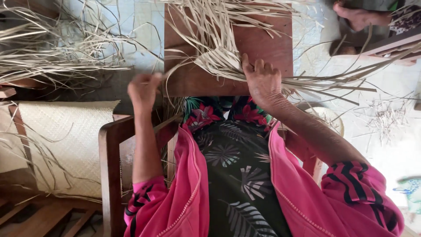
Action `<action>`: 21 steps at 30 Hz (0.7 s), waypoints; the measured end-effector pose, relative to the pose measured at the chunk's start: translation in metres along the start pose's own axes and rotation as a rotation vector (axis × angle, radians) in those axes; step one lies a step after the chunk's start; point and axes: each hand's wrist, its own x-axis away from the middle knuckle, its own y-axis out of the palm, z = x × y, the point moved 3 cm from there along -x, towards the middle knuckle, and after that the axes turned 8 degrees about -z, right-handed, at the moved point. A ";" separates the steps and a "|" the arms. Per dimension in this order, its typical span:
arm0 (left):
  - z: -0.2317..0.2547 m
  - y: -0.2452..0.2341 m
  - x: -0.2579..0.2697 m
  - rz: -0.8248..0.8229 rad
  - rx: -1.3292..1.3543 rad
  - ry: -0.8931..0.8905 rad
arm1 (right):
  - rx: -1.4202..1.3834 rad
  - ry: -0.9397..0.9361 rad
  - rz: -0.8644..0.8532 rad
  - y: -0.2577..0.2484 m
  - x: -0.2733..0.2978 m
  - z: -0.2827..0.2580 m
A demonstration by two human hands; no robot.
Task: Weaving dried leaves together to create a handcrafted item like a mat or hat.
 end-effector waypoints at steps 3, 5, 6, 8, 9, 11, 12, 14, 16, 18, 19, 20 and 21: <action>-0.005 -0.017 0.023 0.853 -0.014 0.477 | -0.002 -0.009 -0.014 0.005 0.006 0.002; 0.037 -0.015 0.059 1.092 -0.376 0.726 | 0.019 -0.017 -0.021 0.003 0.003 0.001; 0.048 0.011 0.071 1.095 -0.374 0.722 | 0.020 -0.022 -0.021 0.001 0.005 0.001; 0.077 0.065 0.085 0.682 -0.163 0.900 | 0.001 -0.057 -0.051 0.002 0.003 0.001; 0.081 0.078 0.080 0.686 -0.163 0.905 | 0.002 -0.055 -0.045 0.000 0.001 -0.002; 0.089 0.108 0.065 0.547 -0.160 0.810 | -0.011 -0.040 -0.042 -0.003 0.000 -0.004; 0.091 0.109 0.052 0.543 -0.158 0.817 | -0.006 -0.034 -0.041 -0.002 -0.003 -0.005; 0.093 0.116 0.030 0.456 -0.105 0.824 | -0.003 -0.051 -0.059 -0.003 -0.001 -0.006; 0.106 0.114 0.017 0.313 -0.052 0.815 | 0.002 -0.053 -0.043 -0.005 -0.004 -0.006; 0.089 0.113 -0.002 0.171 -0.008 0.803 | 0.001 -0.050 -0.023 -0.007 -0.008 -0.006; 0.066 0.115 -0.011 0.368 -0.488 0.764 | 0.007 -0.053 -0.023 -0.009 -0.009 -0.005; 0.043 0.117 -0.021 0.561 -0.966 0.694 | 0.012 -0.056 -0.023 -0.010 -0.009 -0.004; 0.058 0.105 -0.014 0.555 -0.969 0.698 | 0.012 -0.049 -0.027 -0.008 -0.010 -0.005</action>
